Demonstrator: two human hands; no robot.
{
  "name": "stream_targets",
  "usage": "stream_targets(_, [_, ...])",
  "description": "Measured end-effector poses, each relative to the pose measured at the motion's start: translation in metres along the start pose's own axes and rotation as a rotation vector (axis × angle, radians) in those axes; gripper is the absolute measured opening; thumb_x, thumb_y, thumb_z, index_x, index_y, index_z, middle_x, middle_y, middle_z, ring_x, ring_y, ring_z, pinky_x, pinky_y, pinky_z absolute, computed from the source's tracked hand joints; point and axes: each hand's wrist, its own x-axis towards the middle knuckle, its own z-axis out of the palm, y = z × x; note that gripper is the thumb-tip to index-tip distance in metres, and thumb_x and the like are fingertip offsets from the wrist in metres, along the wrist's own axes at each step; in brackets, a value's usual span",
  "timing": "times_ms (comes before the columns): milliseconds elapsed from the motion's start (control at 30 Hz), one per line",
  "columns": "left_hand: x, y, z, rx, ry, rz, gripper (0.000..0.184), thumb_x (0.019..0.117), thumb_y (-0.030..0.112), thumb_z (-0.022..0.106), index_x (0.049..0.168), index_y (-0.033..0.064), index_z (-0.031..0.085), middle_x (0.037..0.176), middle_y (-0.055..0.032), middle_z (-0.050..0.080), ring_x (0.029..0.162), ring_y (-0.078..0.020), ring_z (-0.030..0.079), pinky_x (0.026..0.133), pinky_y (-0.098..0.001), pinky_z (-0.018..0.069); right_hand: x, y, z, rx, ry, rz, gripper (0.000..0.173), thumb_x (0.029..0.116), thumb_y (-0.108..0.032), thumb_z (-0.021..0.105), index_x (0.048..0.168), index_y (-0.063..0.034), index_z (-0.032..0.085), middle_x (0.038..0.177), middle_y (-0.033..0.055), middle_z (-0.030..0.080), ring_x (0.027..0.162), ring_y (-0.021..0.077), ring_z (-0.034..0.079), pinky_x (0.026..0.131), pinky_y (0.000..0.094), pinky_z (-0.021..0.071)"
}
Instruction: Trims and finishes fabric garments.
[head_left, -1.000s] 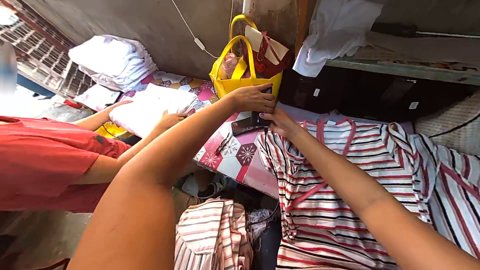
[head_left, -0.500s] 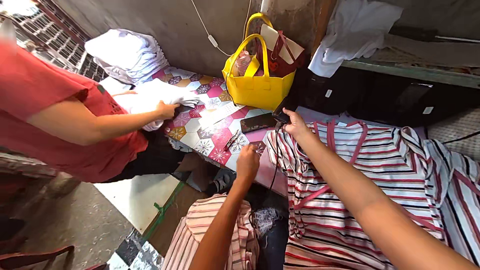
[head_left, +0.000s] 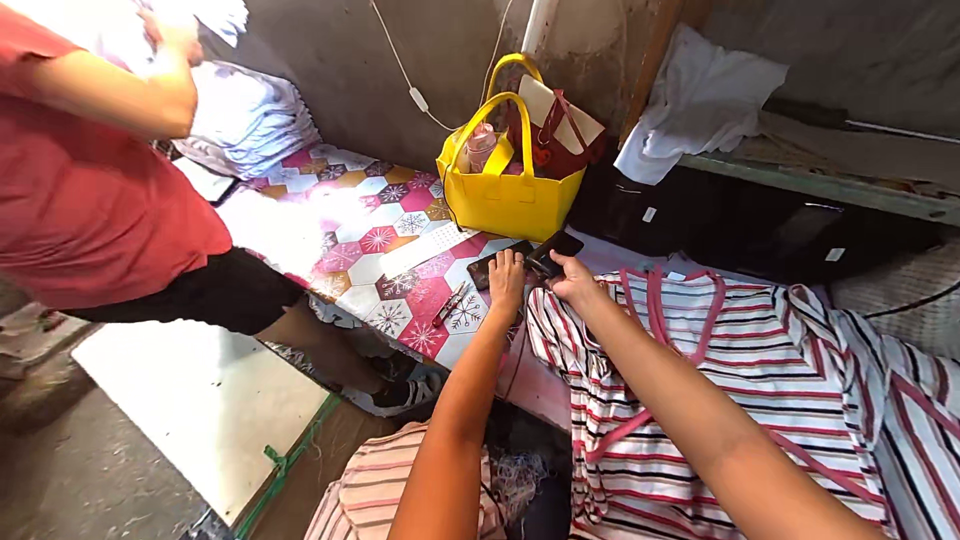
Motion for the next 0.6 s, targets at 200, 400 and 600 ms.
stream_targets(200, [0.008,-0.013,0.003,-0.006,0.036,-0.043,0.026,0.0937,0.003,0.064,0.118,-0.0046,0.066,0.126,-0.0272,0.061,0.124,-0.0445,0.056,0.101,-0.0619,0.0425,-0.001,0.019,0.009,-0.012,-0.029,0.030,0.034,0.1054,-0.008,0.053,0.138,-0.0026,0.044,0.126,0.0183,0.054,0.107,0.0272,0.058,0.090,0.0403,0.0526])
stream_targets(400, [-0.003,-0.029,0.001,0.045,0.003,-0.133,0.030,0.0917,0.003,0.065,0.120,-0.0056,0.066,0.134,-0.0276,0.056,0.126,-0.0444,0.054,0.091,-0.0600,0.0480,-0.005,0.037,0.017,-0.074,0.012,0.045,0.037,0.1071,-0.008,0.051,0.143,-0.0004,0.042,0.139,0.0212,0.049,0.120,0.0306,0.053,0.099,0.0436,0.0485])
stream_targets(600, [-0.005,-0.039,0.002,0.051,0.115,-0.108,0.033,0.0938,0.012,0.067,0.120,-0.0073,0.066,0.144,-0.0306,0.051,0.136,-0.0472,0.047,0.103,-0.0649,0.0403,0.002,0.047,0.019,-0.128,0.047,0.038,0.038,0.1079,-0.010,0.051,0.143,0.0006,0.041,0.140,0.0225,0.048,0.121,0.0323,0.053,0.098,0.0448,0.0494])
